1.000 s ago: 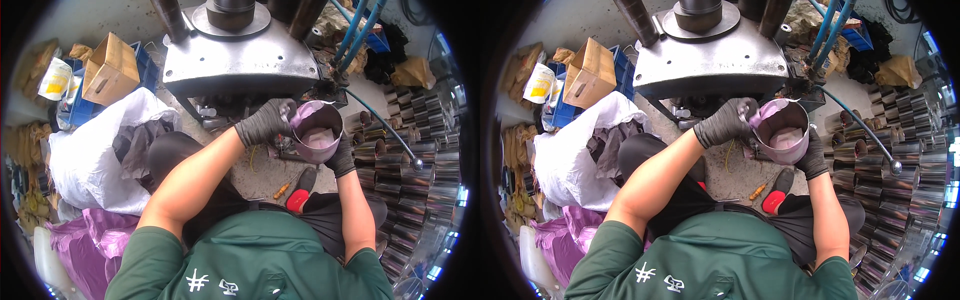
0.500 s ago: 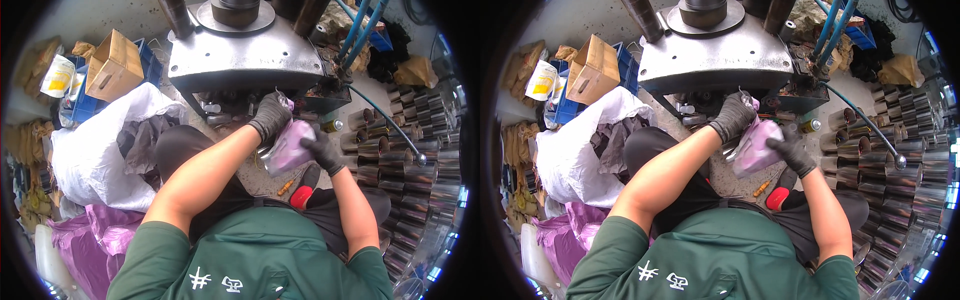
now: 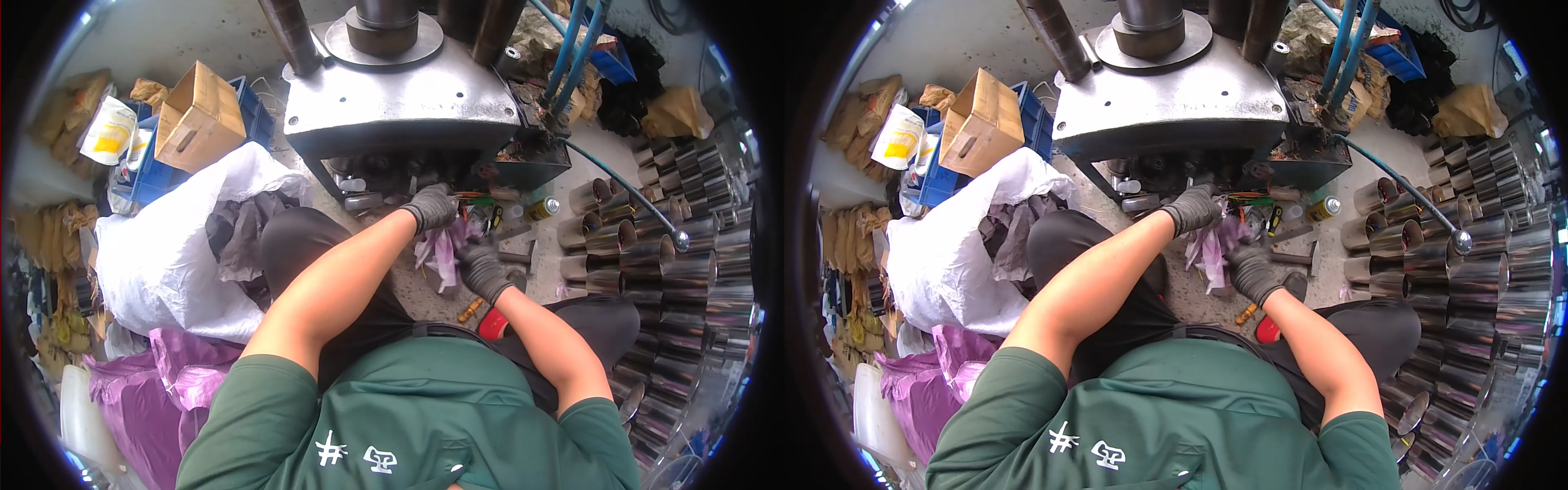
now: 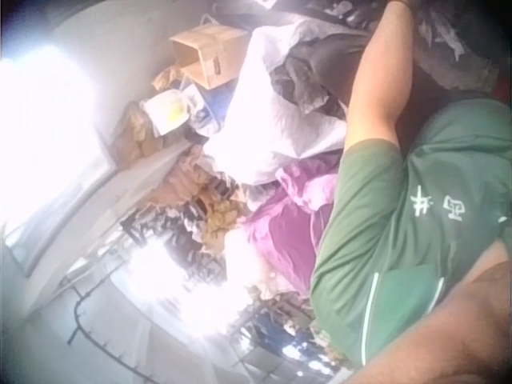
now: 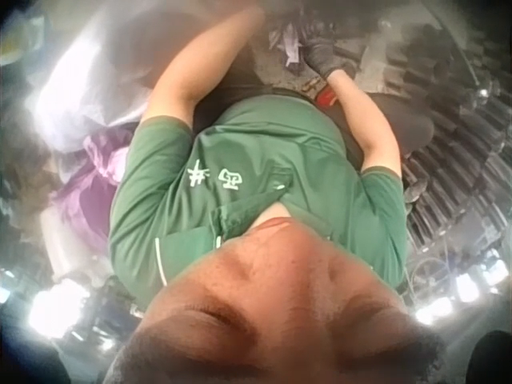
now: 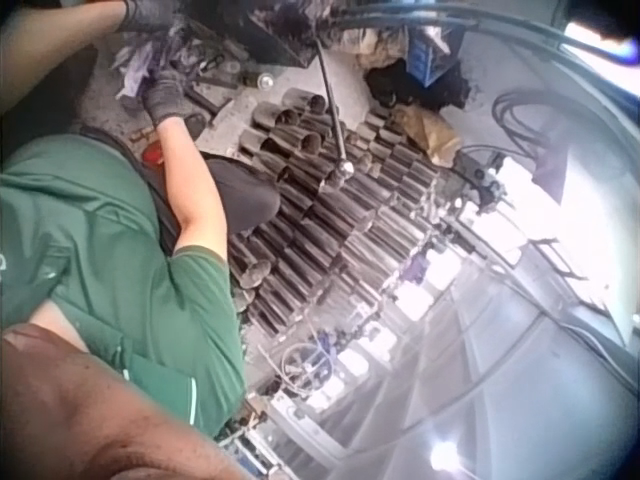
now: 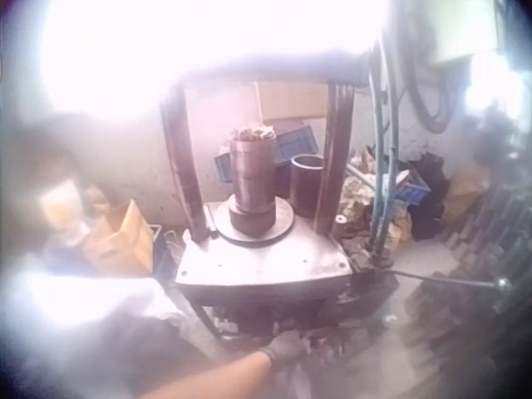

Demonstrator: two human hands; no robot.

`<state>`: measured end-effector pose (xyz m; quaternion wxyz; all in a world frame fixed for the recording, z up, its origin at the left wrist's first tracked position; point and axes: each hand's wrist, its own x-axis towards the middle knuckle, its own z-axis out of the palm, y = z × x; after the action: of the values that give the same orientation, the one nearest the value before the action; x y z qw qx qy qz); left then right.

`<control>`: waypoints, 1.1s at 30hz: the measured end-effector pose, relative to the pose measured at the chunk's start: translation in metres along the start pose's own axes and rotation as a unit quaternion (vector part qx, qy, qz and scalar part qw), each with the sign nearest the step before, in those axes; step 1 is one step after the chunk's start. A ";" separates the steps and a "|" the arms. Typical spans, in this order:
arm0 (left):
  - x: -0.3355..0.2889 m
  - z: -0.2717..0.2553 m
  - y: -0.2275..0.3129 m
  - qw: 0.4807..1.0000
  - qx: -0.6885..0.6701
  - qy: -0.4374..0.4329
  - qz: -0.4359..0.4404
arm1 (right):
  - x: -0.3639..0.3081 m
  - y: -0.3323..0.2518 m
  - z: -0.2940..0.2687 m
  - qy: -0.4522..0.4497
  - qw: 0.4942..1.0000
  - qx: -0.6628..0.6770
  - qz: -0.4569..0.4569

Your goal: The person cleans a metal cylinder with a cloth, places it into a press machine, and then fits a motor stator into the cylinder using a tool to push the wires into place.

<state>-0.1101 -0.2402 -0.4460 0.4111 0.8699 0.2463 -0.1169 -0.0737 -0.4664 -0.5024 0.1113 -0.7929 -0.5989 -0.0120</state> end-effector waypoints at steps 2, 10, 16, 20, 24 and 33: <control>-0.005 -0.002 0.010 1.000 0.014 -0.006 0.014 | 0.010 0.028 -0.011 0.002 0.976 0.127 0.174; 0.009 0.052 -0.023 0.920 -0.261 0.059 0.286 | 0.050 0.035 -0.062 0.065 0.609 0.756 0.229; -0.062 -0.004 0.069 0.914 -0.135 0.302 0.237 | 0.042 0.068 -0.116 0.039 0.610 0.784 0.113; -0.069 -0.024 0.068 0.798 -0.580 0.016 0.163 | 0.055 0.033 -0.161 0.097 0.570 0.814 0.061; -0.121 -0.012 0.105 0.876 -0.350 0.056 0.327 | 0.053 0.027 -0.138 0.291 0.728 0.617 0.070; -0.259 -0.121 -0.004 0.691 -0.506 0.396 0.331 | 0.076 -0.032 -0.205 0.071 0.628 0.775 0.033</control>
<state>-0.3328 -0.2309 -0.2663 0.6657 0.5207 0.1040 0.5244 -0.0589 -0.4252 -0.2863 0.7270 -0.4305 -0.3509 0.4038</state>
